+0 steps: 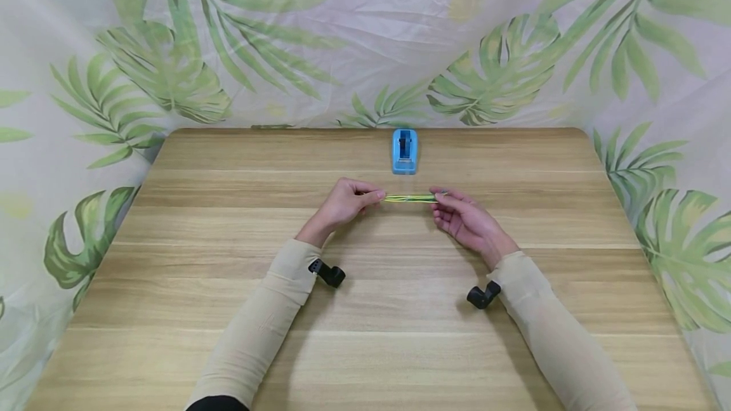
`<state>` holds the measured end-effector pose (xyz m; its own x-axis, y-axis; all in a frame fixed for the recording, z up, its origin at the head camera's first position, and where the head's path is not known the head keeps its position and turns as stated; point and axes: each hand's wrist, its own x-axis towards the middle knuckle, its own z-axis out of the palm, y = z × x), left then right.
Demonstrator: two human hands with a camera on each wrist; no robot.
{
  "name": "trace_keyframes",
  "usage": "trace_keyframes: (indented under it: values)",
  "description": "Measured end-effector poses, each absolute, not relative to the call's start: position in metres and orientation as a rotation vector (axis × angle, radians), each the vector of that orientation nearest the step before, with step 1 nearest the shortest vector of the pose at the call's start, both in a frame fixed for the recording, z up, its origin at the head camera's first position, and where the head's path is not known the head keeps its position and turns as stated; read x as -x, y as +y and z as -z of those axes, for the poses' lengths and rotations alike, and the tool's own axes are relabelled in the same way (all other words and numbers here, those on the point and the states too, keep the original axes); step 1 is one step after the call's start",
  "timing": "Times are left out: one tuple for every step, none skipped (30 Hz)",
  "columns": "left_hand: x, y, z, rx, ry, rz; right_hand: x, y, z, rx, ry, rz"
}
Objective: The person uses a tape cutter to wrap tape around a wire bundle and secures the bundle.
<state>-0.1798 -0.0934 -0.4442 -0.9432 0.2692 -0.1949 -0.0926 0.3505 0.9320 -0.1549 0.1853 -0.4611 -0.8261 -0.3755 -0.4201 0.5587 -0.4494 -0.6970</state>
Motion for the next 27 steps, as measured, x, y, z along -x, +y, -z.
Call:
trace_keyframes:
  values:
    - [0.18,-0.093,0.444,-0.159,2.301,-1.63,0.155,0.185,0.461,-0.276,1.196,2.272]
    - [0.18,-0.093,0.444,-0.16,2.298,-1.638,0.154,0.185,0.461,-0.275,1.186,2.276]
    - [0.18,-0.093,0.444,-0.159,2.298,-1.645,0.154,0.185,0.462,-0.277,1.172,2.283]
    - [0.179,-0.093,0.444,-0.162,2.298,-1.653,0.153,0.185,0.462,-0.284,1.149,2.295]
    - [0.179,-0.093,0.444,-0.165,2.3,-1.659,0.152,0.184,0.462,-0.29,1.122,2.31]
    - [0.179,-0.093,0.444,-0.169,2.3,-1.667,0.152,0.183,0.462,-0.3,1.095,2.323]
    - [0.18,-0.093,0.444,-0.174,2.301,-1.674,0.151,0.182,0.462,-0.31,1.069,2.334]
    - [0.179,-0.093,0.444,-0.176,2.302,-1.68,0.15,0.181,0.461,-0.315,1.048,2.34]
    - [0.18,-0.093,0.444,-0.181,2.304,-1.685,0.149,0.179,0.461,-0.323,1.033,2.343]
    - [0.18,-0.093,0.444,-0.187,2.306,-1.689,0.149,0.177,0.46,-0.328,1.02,2.343]
    - [0.18,-0.093,0.445,-0.19,2.309,-1.693,0.149,0.176,0.459,-0.332,1.022,2.339]
    - [0.18,-0.093,0.445,-0.195,2.312,-1.697,0.148,0.174,0.458,-0.343,1.028,2.334]
    - [0.18,-0.094,0.445,-0.2,2.319,-1.699,0.148,0.172,0.457,-0.354,1.037,2.33]
    - [0.18,-0.094,0.445,-0.204,2.326,-1.7,0.149,0.171,0.456,-0.369,1.04,2.327]
    - [0.18,-0.094,0.445,-0.212,2.335,-1.699,0.149,0.169,0.455,-0.387,1.048,2.327]
    - [0.18,-0.095,0.446,-0.223,2.344,-1.699,0.15,0.168,0.454,-0.407,1.056,2.328]
    - [0.18,-0.095,0.446,-0.235,2.356,-1.697,0.15,0.168,0.453,-0.427,1.066,2.33]
    - [0.181,-0.095,0.446,-0.246,2.365,-1.696,0.151,0.167,0.452,-0.442,1.071,2.331]
    - [0.181,-0.095,0.446,-0.256,2.374,-1.694,0.151,0.167,0.452,-0.453,1.075,2.332]
    - [0.181,-0.095,0.446,-0.267,2.381,-1.693,0.152,0.167,0.452,-0.46,1.078,2.334]
    - [0.181,-0.095,0.447,-0.276,2.386,-1.693,0.152,0.167,0.451,-0.465,1.086,2.334]
    - [0.181,-0.095,0.447,-0.281,2.388,-1.695,0.152,0.167,0.451,-0.468,1.087,2.336]
    - [0.181,-0.095,0.447,-0.283,2.39,-1.696,0.152,0.167,0.451,-0.465,1.088,2.34]
    - [0.181,-0.095,0.447,-0.286,2.389,-1.7,0.152,0.167,0.451,-0.46,1.09,2.342]
    - [0.181,-0.094,0.446,-0.286,2.388,-1.703,0.152,0.167,0.451,-0.458,1.09,2.347]
    - [0.181,-0.094,0.446,-0.284,2.387,-1.705,0.152,0.167,0.45,-0.455,1.095,2.351]
    - [0.181,-0.094,0.446,-0.281,2.387,-1.708,0.152,0.167,0.45,-0.451,1.098,2.354]
